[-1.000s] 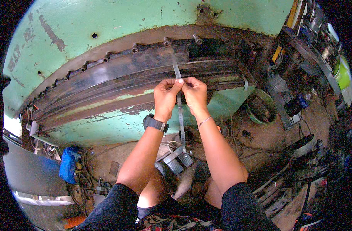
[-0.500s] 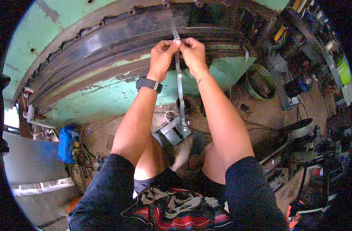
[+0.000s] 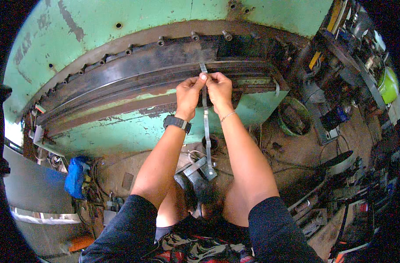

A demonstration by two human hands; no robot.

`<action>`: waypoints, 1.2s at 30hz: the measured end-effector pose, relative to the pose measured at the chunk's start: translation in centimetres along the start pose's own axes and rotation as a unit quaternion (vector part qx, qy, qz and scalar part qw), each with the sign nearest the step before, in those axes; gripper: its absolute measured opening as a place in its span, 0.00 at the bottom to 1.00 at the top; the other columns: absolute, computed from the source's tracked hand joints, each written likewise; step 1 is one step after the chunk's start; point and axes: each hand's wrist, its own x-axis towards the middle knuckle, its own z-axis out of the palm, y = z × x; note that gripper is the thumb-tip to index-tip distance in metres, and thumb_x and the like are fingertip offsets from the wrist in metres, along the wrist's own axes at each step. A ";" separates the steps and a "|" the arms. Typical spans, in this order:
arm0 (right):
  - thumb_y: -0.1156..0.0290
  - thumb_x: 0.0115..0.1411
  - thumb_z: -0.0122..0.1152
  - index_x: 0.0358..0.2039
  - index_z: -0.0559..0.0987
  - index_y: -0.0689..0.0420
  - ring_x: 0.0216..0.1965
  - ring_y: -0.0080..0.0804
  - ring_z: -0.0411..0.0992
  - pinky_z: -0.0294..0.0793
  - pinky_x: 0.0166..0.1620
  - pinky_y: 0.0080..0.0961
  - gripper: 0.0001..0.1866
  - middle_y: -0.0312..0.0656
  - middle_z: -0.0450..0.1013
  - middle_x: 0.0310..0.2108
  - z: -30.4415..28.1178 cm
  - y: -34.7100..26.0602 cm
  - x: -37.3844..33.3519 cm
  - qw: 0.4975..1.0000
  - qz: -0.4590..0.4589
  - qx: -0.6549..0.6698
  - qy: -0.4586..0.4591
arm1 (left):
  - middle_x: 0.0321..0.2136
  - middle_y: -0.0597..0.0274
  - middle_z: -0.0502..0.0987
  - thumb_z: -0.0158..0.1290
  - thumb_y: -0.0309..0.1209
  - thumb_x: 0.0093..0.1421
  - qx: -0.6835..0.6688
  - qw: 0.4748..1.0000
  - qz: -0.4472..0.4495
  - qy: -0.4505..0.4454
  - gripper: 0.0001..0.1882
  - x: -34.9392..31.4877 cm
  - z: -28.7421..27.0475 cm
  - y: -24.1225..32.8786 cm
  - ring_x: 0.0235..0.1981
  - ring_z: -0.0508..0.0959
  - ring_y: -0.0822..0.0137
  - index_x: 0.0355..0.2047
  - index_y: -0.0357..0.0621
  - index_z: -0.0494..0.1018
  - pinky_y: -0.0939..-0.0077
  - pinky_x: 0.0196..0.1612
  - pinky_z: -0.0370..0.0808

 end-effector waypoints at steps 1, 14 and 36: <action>0.67 0.64 0.71 0.34 0.83 0.61 0.30 0.18 0.70 0.71 0.33 0.22 0.10 0.32 0.79 0.30 0.3 -0.3 0.3 1.000 0.007 -0.020 0.003 | 0.39 0.58 0.84 0.64 0.42 0.65 -0.004 1.000 -0.001 0.007 0.22 0.3 0.1 0.1 0.39 0.78 0.71 0.43 0.30 0.82 0.74 0.45 0.74; 0.64 0.57 0.77 0.21 0.79 0.60 0.17 0.18 0.64 0.60 0.19 0.25 0.17 0.32 0.71 0.17 0.7 -1.3 2.1 0.992 0.095 -0.057 0.052 | 0.29 0.65 0.79 0.63 0.46 0.66 -0.043 0.998 -0.009 0.038 0.23 1.0 0.7 -1.0 0.30 0.73 0.75 0.39 0.32 0.81 0.76 0.34 0.70; 0.55 0.58 0.75 0.18 0.82 0.62 0.16 0.26 0.69 0.68 0.22 0.31 0.22 0.41 0.76 0.16 -0.4 -0.7 4.7 0.960 0.040 -0.276 0.035 | 0.18 0.43 0.80 0.65 0.47 0.60 0.215 0.967 -0.015 0.138 0.22 2.6 0.7 -1.9 0.22 0.83 0.55 0.27 0.36 0.84 0.61 0.32 0.76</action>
